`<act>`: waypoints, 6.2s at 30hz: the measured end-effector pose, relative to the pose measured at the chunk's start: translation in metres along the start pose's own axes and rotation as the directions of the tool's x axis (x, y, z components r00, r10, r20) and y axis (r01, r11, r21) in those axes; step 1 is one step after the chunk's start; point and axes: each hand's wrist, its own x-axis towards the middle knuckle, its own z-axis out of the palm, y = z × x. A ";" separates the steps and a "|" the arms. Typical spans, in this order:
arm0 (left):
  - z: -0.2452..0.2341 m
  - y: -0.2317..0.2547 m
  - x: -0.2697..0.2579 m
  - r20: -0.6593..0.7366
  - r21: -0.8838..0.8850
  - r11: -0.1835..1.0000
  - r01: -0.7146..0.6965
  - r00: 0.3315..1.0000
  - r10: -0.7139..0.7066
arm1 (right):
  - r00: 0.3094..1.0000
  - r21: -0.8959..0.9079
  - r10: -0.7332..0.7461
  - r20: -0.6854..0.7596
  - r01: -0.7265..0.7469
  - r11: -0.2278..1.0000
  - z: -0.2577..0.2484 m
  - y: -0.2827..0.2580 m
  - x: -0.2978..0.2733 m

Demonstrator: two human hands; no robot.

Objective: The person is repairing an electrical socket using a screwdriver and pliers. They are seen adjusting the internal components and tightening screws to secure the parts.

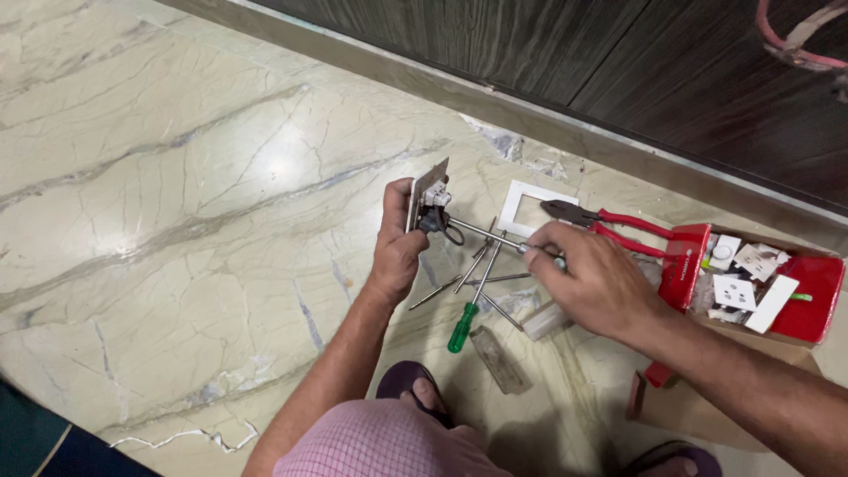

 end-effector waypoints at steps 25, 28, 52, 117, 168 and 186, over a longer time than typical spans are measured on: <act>0.022 0.007 -0.010 0.175 -0.648 0.724 0.238 0.971 -0.163 | 0.932 0.401 -0.251 -0.262 0.342 0.850 0.041 -0.012 0.015; 0.027 0.009 -0.012 0.188 -0.639 0.726 0.255 0.967 -0.174 | 0.844 0.363 -0.361 -0.397 0.506 0.783 0.046 -0.025 0.011; 0.035 -0.030 -0.022 0.124 -0.623 0.707 0.335 0.934 -0.334 | 0.604 0.041 -0.693 -0.395 0.765 0.643 0.031 0.002 0.043; 0.022 -0.044 0.000 0.350 -0.765 0.517 0.384 0.922 -0.167 | 0.848 -0.539 -0.525 0.073 0.476 0.695 0.112 0.082 0.061; -0.037 -0.036 -0.002 0.114 -0.745 0.619 0.251 0.961 -0.252 | 0.888 -0.162 -0.449 -0.101 0.430 0.888 0.092 0.045 0.047; -0.047 -0.032 -0.005 0.086 -0.723 0.657 0.214 0.971 -0.222 | 0.819 -0.249 -0.571 -0.063 0.541 0.804 0.116 0.041 0.039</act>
